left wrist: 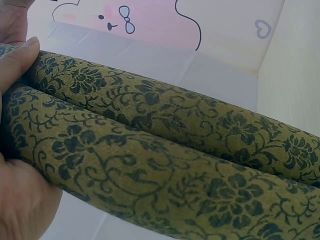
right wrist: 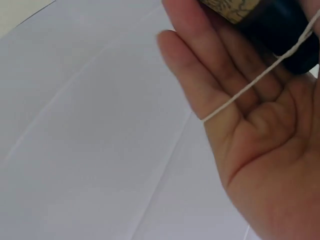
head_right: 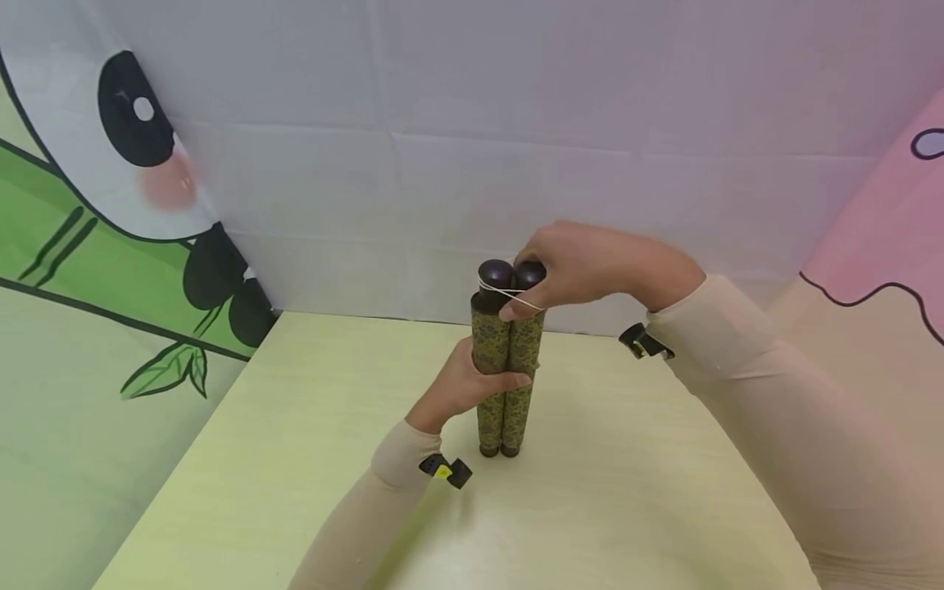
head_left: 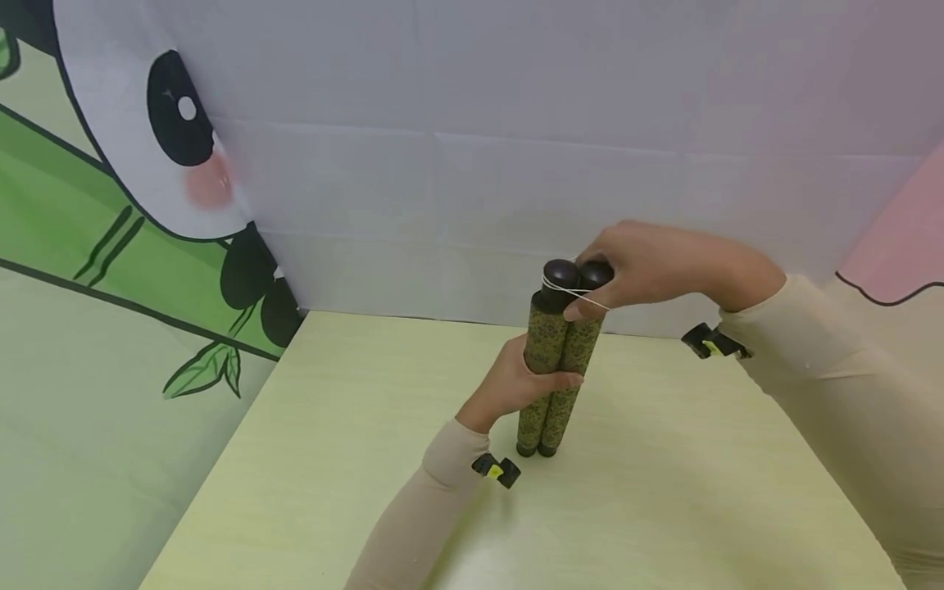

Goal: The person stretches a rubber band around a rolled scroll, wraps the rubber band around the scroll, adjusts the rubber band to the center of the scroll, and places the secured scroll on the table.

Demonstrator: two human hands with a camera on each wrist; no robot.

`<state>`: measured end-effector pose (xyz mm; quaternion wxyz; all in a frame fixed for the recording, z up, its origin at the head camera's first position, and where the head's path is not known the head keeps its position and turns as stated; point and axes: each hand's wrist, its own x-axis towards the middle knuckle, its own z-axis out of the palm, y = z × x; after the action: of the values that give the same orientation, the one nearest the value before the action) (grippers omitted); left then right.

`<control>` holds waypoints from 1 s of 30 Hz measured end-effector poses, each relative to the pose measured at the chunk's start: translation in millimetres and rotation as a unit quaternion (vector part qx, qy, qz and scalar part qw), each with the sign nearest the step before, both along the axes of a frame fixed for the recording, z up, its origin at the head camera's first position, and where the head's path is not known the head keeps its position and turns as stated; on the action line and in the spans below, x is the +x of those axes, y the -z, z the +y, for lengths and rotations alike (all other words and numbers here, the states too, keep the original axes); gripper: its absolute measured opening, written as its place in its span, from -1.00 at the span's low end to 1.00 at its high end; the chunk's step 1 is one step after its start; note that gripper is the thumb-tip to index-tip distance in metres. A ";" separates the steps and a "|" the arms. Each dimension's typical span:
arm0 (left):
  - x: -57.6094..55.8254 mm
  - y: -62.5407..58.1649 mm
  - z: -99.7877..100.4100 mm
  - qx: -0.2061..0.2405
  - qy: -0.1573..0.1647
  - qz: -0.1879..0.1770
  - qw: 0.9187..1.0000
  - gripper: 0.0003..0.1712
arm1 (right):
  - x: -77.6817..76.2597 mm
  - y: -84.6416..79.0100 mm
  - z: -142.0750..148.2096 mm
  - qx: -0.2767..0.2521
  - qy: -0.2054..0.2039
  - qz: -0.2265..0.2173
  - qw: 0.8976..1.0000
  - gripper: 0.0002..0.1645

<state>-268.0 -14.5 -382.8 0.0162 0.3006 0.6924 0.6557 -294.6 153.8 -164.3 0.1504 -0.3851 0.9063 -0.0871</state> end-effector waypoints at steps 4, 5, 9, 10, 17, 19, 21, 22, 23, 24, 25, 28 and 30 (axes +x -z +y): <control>0.4 -0.8 -0.7 -0.005 0.001 -0.001 1.000 -0.49 | 0.7 7.6 5.9 -0.039 -0.007 0.022 0.999 -0.55; 0.7 -0.9 -0.9 -0.007 0.002 -0.002 1.000 -0.49 | 0.7 8.8 7.1 -0.047 -0.008 0.019 0.999 -0.56; 1.9 -0.2 -1.9 -0.009 0.002 -0.004 1.000 -0.49 | 1.5 12.7 9.8 -0.073 -0.015 0.007 0.997 -0.58; 3.8 -2.2 -2.5 -0.009 0.002 -0.006 1.000 -0.50 | 1.5 14.4 10.1 -0.082 -0.017 0.006 0.996 -0.60; 17.6 -21.3 -6.1 -0.023 0.003 -0.015 1.000 -0.53 | 8.5 30.6 12.6 -0.149 -0.025 0.064 0.987 -0.79; 18.9 -22.7 -6.4 -0.026 0.003 -0.016 1.000 -0.52 | 11.2 33.9 13.2 -0.163 -0.023 0.082 0.983 -0.83; 19.3 -22.2 -6.3 -0.027 0.000 -0.018 0.999 -0.52 | 13.3 37.2 13.5 -0.175 -0.022 0.101 0.979 -0.85; 18.8 -21.1 -6.1 -0.027 -0.002 -0.020 0.999 -0.51 | 14.2 38.7 13.6 -0.180 -0.021 0.111 0.977 -0.85; 18.3 -19.7 -5.8 -0.026 -0.003 -0.021 0.999 -0.51 | 15.0 40.1 13.8 -0.184 -0.021 0.120 0.975 -0.84; 17.3 -17.8 -5.4 -0.025 -0.004 -0.021 0.999 -0.51 | 15.6 41.5 14.0 -0.189 -0.020 0.129 0.973 -0.82; 16.1 -15.2 -5.0 -0.024 -0.004 -0.021 0.999 -0.50 | 16.3 42.7 14.2 -0.192 -0.019 0.138 0.971 -0.81; 12.1 -7.5 -4.6 -0.018 -0.002 -0.015 1.000 -0.50 | 18.0 45.8 14.4 -0.202 -0.021 0.151 0.967 -0.81; 10.0 -2.6 -5.0 -0.015 0.001 -0.012 1.000 -0.49 | 18.4 47.6 15.0 -0.210 -0.026 0.154 0.965 -0.84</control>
<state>-258.1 -19.5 -380.2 0.0296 0.2926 0.7019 0.6487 -276.3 168.8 -212.0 -0.0733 -0.4399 0.8697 -0.2113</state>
